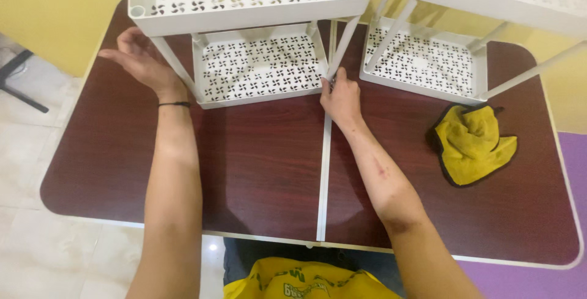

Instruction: The person wipes a white perforated plastic shelf unit with a yellow cloth, then assembles it by inserting vertical supports and placing the top tray. The person repeats the assembly process with a second identical unit, stacking the trays and supports to form two-tiered shelving units on a wooden table.

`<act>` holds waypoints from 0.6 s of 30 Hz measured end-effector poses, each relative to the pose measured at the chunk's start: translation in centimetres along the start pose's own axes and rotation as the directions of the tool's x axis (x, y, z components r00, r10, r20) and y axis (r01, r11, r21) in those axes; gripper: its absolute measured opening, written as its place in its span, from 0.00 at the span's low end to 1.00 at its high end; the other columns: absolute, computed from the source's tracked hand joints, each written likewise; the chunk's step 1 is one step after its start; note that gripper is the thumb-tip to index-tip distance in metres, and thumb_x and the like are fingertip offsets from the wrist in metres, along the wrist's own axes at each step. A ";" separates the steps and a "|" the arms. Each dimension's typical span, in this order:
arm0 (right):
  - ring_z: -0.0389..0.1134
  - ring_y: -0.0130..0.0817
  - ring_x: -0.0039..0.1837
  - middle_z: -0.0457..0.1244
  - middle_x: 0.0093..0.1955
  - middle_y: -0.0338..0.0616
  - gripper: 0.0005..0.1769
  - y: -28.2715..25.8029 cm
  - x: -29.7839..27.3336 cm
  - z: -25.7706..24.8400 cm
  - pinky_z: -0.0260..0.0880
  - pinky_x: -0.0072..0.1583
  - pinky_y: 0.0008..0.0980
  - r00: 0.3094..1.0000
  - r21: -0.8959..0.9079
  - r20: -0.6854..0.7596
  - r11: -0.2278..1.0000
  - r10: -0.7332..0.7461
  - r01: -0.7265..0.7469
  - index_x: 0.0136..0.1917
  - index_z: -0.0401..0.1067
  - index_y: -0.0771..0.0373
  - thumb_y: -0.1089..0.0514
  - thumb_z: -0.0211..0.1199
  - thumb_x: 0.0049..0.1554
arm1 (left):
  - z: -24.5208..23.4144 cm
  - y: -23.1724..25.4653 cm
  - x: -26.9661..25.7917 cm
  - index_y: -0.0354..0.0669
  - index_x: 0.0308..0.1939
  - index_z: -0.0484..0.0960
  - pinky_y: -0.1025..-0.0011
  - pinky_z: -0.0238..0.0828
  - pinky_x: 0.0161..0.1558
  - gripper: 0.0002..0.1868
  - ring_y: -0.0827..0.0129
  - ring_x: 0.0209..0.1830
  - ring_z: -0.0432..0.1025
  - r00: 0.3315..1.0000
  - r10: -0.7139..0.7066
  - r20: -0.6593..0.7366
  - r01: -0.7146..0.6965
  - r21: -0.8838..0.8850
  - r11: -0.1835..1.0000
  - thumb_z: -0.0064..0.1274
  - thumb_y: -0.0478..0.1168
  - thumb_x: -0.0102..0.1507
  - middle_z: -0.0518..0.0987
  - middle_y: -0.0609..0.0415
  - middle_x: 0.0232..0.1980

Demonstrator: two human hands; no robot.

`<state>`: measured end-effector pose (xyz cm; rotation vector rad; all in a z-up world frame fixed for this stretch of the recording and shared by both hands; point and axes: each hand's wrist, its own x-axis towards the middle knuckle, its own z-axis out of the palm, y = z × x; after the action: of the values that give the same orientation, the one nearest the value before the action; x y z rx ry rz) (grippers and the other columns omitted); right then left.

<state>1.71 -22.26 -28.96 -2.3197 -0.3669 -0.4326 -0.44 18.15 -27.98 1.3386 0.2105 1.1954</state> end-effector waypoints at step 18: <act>0.76 0.37 0.48 0.72 0.46 0.46 0.08 -2.4 1.6 -2.4 0.74 0.49 0.33 0.980 0.308 -0.111 0.932 -0.164 0.190 0.61 0.65 0.66 0.61 0.50 0.72 | -0.1 0.1 -6.3 0.46 0.29 0.62 0.77 0.54 0.24 0.41 0.79 0.23 0.59 0.959 -0.140 0.246 0.091 0.200 0.976 0.20 0.79 0.67 0.61 0.64 0.24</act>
<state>1.76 -22.04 -25.21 -1.9567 -0.5652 -0.5165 -3.35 13.46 -31.02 1.6096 0.2139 0.9078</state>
